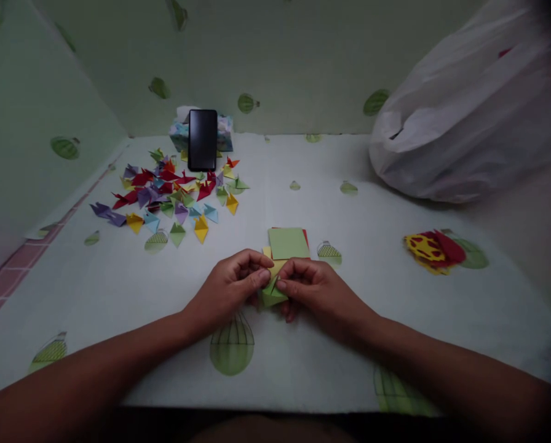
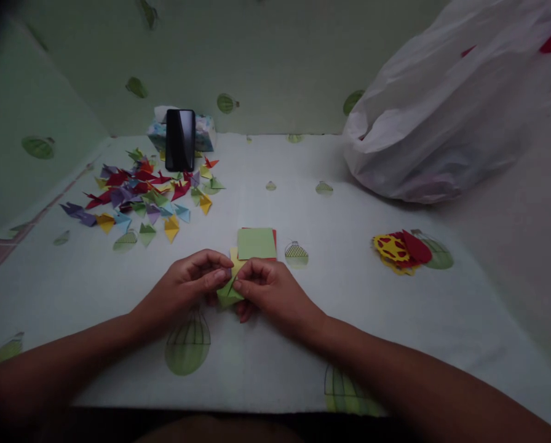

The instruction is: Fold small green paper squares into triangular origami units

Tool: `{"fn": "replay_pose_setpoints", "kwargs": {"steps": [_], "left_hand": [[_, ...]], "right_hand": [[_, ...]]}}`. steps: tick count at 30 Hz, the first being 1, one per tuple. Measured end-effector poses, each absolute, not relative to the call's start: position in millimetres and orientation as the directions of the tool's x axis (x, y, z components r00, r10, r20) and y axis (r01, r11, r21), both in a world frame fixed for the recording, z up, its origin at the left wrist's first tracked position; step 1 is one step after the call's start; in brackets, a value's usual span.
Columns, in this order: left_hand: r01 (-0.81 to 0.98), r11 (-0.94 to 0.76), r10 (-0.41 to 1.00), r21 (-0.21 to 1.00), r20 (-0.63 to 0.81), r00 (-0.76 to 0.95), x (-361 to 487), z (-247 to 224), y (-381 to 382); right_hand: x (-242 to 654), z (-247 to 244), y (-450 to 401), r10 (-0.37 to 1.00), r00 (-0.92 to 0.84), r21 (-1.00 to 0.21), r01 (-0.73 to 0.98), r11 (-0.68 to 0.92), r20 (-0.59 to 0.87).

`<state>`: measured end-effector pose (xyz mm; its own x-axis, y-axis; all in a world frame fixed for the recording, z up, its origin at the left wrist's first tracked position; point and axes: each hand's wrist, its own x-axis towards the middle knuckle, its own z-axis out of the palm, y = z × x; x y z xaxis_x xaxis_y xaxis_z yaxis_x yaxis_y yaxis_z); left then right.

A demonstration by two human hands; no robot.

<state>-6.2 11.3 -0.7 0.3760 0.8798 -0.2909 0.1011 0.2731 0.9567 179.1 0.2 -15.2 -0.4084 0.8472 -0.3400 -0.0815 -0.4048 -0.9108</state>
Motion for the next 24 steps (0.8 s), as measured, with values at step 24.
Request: {"fn": "replay_pose_setpoints", "kwargs": {"steps": [24], "left_hand": [[0.245,0.323,0.843,0.914,-0.395,0.366,-4.4,7.3,11.0]], "right_hand": [[179.1,-8.9,-2.0,0.879,-0.372,-0.943,-0.030,-0.331,-0.297]]}}
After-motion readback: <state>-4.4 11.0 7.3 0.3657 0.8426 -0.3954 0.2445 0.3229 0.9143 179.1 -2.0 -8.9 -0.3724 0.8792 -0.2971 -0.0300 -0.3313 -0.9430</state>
